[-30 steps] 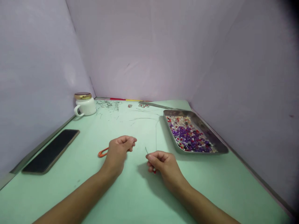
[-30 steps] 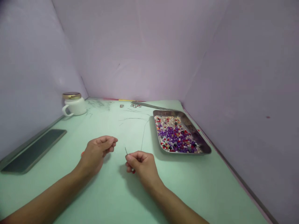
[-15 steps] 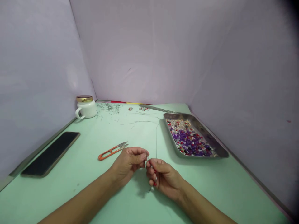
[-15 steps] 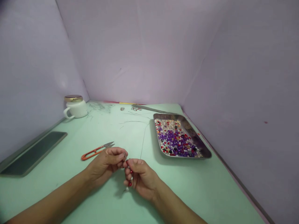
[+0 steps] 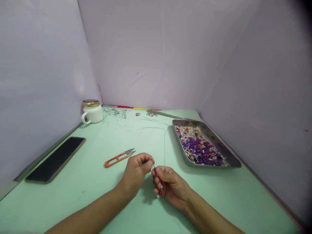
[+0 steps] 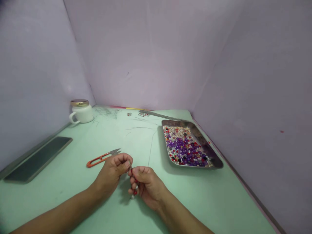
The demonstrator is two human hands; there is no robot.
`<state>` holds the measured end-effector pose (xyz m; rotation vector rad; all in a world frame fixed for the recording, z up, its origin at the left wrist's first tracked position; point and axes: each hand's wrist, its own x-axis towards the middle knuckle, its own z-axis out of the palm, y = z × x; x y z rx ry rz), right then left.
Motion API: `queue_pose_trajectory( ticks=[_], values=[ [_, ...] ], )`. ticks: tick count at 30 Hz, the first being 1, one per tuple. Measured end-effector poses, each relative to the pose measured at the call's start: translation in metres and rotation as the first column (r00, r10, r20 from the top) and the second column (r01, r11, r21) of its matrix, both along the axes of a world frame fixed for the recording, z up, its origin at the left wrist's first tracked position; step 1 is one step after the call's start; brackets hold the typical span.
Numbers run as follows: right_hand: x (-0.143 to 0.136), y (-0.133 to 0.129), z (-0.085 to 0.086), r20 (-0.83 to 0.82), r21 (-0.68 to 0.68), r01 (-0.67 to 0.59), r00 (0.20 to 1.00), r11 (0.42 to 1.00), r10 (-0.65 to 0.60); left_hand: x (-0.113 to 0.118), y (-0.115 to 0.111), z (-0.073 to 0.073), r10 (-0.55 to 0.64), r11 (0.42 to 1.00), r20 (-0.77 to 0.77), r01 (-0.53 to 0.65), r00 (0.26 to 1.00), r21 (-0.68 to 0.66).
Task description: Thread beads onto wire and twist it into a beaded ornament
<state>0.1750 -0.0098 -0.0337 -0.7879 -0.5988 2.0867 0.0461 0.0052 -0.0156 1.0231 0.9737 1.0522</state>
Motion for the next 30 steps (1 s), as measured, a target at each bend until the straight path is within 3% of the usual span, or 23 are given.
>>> queue_pose_trajectory(
  ticks=[6,9,12,14,16,18,20,22,24,26,30],
  values=[
    [0.006,0.004,0.002,0.058,0.051,0.059,0.996,0.997,-0.062,-0.012,0.012,0.008,0.009,1.000,-0.094,-0.011,0.995,-0.012],
    [0.007,0.005,0.002,0.121,0.102,0.073,0.989,0.992,-0.085,-0.013,0.010,0.009,-0.072,0.996,-0.106,0.067,0.992,-0.056],
    [0.005,0.005,0.003,0.233,0.200,0.048,0.968,0.979,-0.096,-0.009,0.003,0.007,-0.137,0.989,-0.083,0.133,0.987,-0.060],
    [0.004,0.005,0.006,0.309,0.306,0.024,0.943,0.952,-0.123,-0.008,0.002,0.008,-0.096,0.994,-0.060,0.093,0.994,-0.058],
    [0.003,0.006,0.009,0.339,0.402,0.087,0.911,0.912,-0.236,-0.010,0.005,0.012,-0.019,0.998,0.006,0.019,1.000,-0.059],
    [0.005,0.007,0.012,0.318,0.456,0.237,0.857,0.858,-0.405,-0.015,0.011,0.016,0.058,0.996,0.136,-0.047,0.989,-0.082],
    [0.008,0.009,0.012,0.265,0.425,0.402,0.802,0.811,-0.536,-0.021,0.017,0.021,0.124,0.986,0.288,-0.086,0.949,-0.141],
    [0.009,0.011,0.012,0.201,0.305,0.487,0.807,0.819,-0.555,-0.024,0.020,0.022,0.179,0.973,0.391,-0.103,0.903,-0.207],
    [0.009,0.011,0.010,0.113,0.126,0.459,0.874,0.880,-0.472,-0.025,0.021,0.020,0.201,0.964,0.442,-0.096,0.874,-0.249],
    [0.007,0.010,0.008,0.011,-0.016,0.355,0.935,0.935,-0.355,-0.023,0.020,0.016,0.194,0.962,0.467,-0.074,0.863,-0.263],
    [0.003,0.008,0.004,-0.149,-0.064,0.291,0.943,0.955,-0.298,-0.017,0.018,0.006,0.159,0.965,0.483,-0.033,0.861,-0.259]
  ],
)
